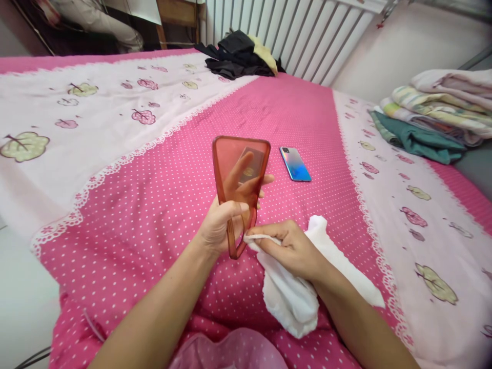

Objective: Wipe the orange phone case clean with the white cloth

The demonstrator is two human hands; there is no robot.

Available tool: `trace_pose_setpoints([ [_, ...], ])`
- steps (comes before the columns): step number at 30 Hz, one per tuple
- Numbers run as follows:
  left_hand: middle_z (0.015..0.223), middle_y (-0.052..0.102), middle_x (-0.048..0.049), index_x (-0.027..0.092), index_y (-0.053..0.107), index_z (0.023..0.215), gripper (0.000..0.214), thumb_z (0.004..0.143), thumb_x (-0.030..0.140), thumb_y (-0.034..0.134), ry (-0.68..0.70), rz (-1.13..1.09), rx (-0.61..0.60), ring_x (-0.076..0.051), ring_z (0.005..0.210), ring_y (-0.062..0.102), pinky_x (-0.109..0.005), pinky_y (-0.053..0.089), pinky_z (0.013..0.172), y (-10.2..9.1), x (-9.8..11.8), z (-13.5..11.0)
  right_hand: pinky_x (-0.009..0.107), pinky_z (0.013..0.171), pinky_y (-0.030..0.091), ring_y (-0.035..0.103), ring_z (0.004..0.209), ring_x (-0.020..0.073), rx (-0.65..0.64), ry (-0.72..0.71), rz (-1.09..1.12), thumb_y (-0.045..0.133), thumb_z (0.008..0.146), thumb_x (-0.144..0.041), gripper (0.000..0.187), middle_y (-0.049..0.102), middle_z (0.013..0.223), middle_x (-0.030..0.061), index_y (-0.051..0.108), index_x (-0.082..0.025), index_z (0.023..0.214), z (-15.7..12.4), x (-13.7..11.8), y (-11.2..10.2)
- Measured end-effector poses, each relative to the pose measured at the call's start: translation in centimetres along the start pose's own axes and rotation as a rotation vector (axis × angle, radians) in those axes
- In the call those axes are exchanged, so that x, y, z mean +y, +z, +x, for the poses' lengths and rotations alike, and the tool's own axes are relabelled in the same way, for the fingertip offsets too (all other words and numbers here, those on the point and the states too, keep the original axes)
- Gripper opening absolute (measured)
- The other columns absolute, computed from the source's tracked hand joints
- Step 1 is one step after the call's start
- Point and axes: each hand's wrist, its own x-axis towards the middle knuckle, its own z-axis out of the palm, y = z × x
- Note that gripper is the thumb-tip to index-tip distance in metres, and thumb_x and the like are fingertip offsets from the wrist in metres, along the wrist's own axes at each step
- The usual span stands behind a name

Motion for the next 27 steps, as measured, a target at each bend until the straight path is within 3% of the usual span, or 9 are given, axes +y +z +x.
trace_pose_setpoints([
  [3,0.110,0.067,-0.0038,0.028,0.036,0.139,0.078,0.064,0.013,0.050,0.069,-0.029,-0.028,-0.021,0.111,0.056,-0.034,0.039,0.094,-0.3,0.0,0.3,0.024,0.070,0.047,0.066,0.081,0.0158,0.063,-0.057,-0.046,0.042,0.085,-0.014,0.033,0.073,0.090,0.0011,0.072,-0.020,0.098,0.0,0.4,0.9],
  [6,0.112,0.066,-0.0040,0.026,0.035,0.140,0.079,0.063,0.011,0.049,0.068,-0.023,-0.041,-0.022,0.115,0.053,-0.035,0.036,0.097,-0.5,-0.2,0.4,0.025,0.059,0.042,0.064,0.065,0.0156,0.240,-0.129,-0.501,0.046,0.082,-0.013,0.034,0.071,0.077,0.0026,0.071,-0.022,0.104,-0.6,0.5,1.8],
  [9,0.112,0.066,-0.0031,0.028,0.034,0.141,0.082,0.061,0.011,0.048,0.044,-0.036,-0.049,-0.021,0.108,0.056,-0.035,0.038,0.094,-0.5,-0.4,0.5,0.027,0.047,0.028,0.055,0.048,0.0146,0.322,-0.171,-0.947,0.052,0.081,-0.013,0.035,0.063,0.060,0.0003,0.069,-0.025,0.109,-1.2,0.3,2.3],
  [12,0.108,0.067,-0.0034,0.026,0.035,0.140,0.083,0.060,0.010,0.048,0.006,-0.067,-0.040,-0.018,0.095,0.059,-0.032,0.040,0.088,-0.4,-0.5,0.4,0.029,0.047,0.023,0.053,0.047,0.0139,0.364,-0.143,-1.138,0.056,0.078,-0.009,0.037,0.059,0.058,-0.0009,0.069,-0.027,0.107,-1.3,0.3,2.6],
  [19,0.099,0.068,-0.0052,0.023,0.048,0.130,0.070,0.062,0.011,0.048,-0.080,-0.178,0.075,-0.014,0.083,0.060,-0.026,0.044,0.077,-0.6,0.6,0.7,0.029,0.052,0.025,0.051,0.050,0.0126,0.469,-0.105,-1.162,0.055,0.083,-0.011,0.036,0.058,0.062,-0.0021,0.066,-0.029,0.111,-0.8,0.8,3.0],
  [24,0.103,0.066,-0.0088,0.019,0.055,0.121,0.056,0.066,0.021,0.047,-0.104,-0.282,0.157,-0.018,0.083,0.060,-0.031,0.047,0.075,-1.4,1.4,0.9,0.028,0.053,0.030,0.054,0.054,0.0119,0.486,-0.279,-0.989,0.055,0.084,-0.019,0.023,0.061,0.067,-0.0025,0.068,-0.024,0.102,-0.3,1.4,2.4],
  [27,0.104,0.066,-0.0097,0.017,0.058,0.117,0.052,0.067,0.023,0.046,-0.118,-0.317,0.164,-0.018,0.083,0.060,-0.031,0.047,0.077,-1.6,1.4,0.9,0.027,0.052,0.031,0.055,0.054,0.0118,0.518,-0.334,-0.904,0.056,0.078,-0.019,0.026,0.062,0.067,-0.0031,0.067,-0.023,0.101,-0.3,1.5,2.3],
])
